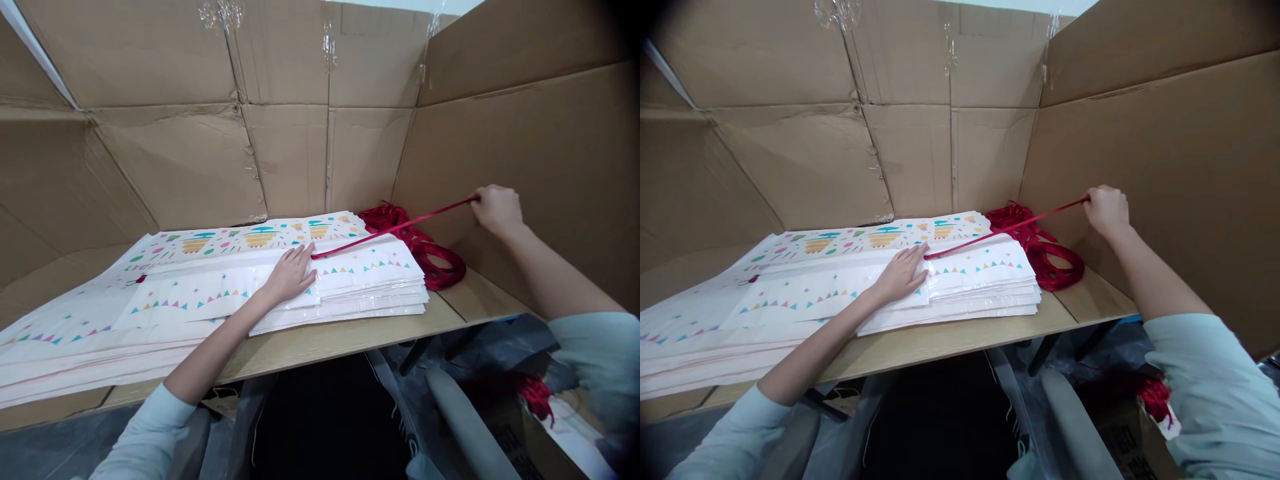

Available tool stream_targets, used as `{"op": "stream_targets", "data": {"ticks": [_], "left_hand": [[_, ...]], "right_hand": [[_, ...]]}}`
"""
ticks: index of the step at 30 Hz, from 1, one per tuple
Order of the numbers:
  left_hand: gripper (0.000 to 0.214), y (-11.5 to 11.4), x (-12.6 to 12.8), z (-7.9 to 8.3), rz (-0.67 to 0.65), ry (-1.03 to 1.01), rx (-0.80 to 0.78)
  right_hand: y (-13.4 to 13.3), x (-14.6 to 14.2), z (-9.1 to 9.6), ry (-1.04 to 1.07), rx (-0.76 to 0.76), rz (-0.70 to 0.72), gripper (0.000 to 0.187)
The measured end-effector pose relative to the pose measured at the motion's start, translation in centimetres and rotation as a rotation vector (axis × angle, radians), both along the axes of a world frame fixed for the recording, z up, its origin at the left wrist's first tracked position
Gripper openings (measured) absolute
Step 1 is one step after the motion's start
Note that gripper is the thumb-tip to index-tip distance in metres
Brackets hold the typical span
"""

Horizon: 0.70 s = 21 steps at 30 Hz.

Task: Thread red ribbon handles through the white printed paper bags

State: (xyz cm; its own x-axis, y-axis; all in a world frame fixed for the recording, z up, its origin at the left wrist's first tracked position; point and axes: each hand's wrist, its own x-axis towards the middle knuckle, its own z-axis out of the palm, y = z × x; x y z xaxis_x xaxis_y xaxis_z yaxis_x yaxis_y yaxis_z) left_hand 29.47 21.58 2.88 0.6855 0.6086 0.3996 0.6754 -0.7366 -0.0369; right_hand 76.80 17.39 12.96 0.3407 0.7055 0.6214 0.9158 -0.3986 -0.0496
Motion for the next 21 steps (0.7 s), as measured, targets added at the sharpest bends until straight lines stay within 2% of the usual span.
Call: {"op": "stream_targets", "data": {"ticks": [3, 6, 7, 8, 10, 13, 14, 15, 17, 18, 20, 21], "left_hand": [[0.061, 0.0, 0.0, 0.2, -0.015, -0.054, -0.039], [0.067, 0.0, 0.1, 0.3, -0.071, -0.163, -0.1], [0.068, 0.0, 0.2, 0.2, -0.097, -0.224, -0.135], [0.069, 0.1, 0.3, 0.2, -0.129, -0.298, -0.184], [0.062, 0.3, 0.7, 0.1, -0.214, -0.496, -0.316], [0.046, 0.7, 0.8, 0.7, -0.323, -0.896, -0.468], [0.041, 0.8, 0.4, 1.1, -0.327, -1.031, -0.463], [0.038, 1.1, -0.5, 1.7, -0.307, -1.153, -0.421], [0.033, 1.6, -3.9, 3.0, -0.183, -1.332, -0.259], [0.032, 1.8, -6.3, 3.6, -0.067, -1.396, -0.147], [0.036, 2.1, -12.4, 4.4, 0.334, -1.483, 0.052], [0.043, 2.1, -15.8, 4.5, 0.572, -1.484, 0.087]], "right_hand": [[0.4, 0.4, -0.4, 0.073, 0.026, 0.069, 0.021], [1.2, -3.0, -1.5, 0.183, -0.085, 0.145, 0.028], [1.3, -5.2, -2.0, 0.2, -0.102, 0.169, 0.032], [1.3, -7.9, -2.6, 0.197, -0.051, 0.244, 0.037], [0.7, -14.8, -4.0, 0.179, 0.047, 0.464, 0.041], [-1.4, -25.9, -7.1, 0.154, -0.062, 0.792, 0.037], [-2.2, -28.9, -8.3, 0.113, -0.103, 0.861, 0.035], [-2.8, -31.4, -9.4, 0.076, -0.108, 0.861, 0.037], [-3.5, -34.3, -11.2, 0.037, -0.096, 0.767, 0.048], [-3.5, -34.9, -11.9, 0.026, -0.092, 0.729, 0.052], [-3.2, -34.8, -12.5, 0.016, -0.098, 0.688, 0.052], [-2.9, -34.4, -12.5, 0.013, -0.103, 0.679, 0.051]]}}
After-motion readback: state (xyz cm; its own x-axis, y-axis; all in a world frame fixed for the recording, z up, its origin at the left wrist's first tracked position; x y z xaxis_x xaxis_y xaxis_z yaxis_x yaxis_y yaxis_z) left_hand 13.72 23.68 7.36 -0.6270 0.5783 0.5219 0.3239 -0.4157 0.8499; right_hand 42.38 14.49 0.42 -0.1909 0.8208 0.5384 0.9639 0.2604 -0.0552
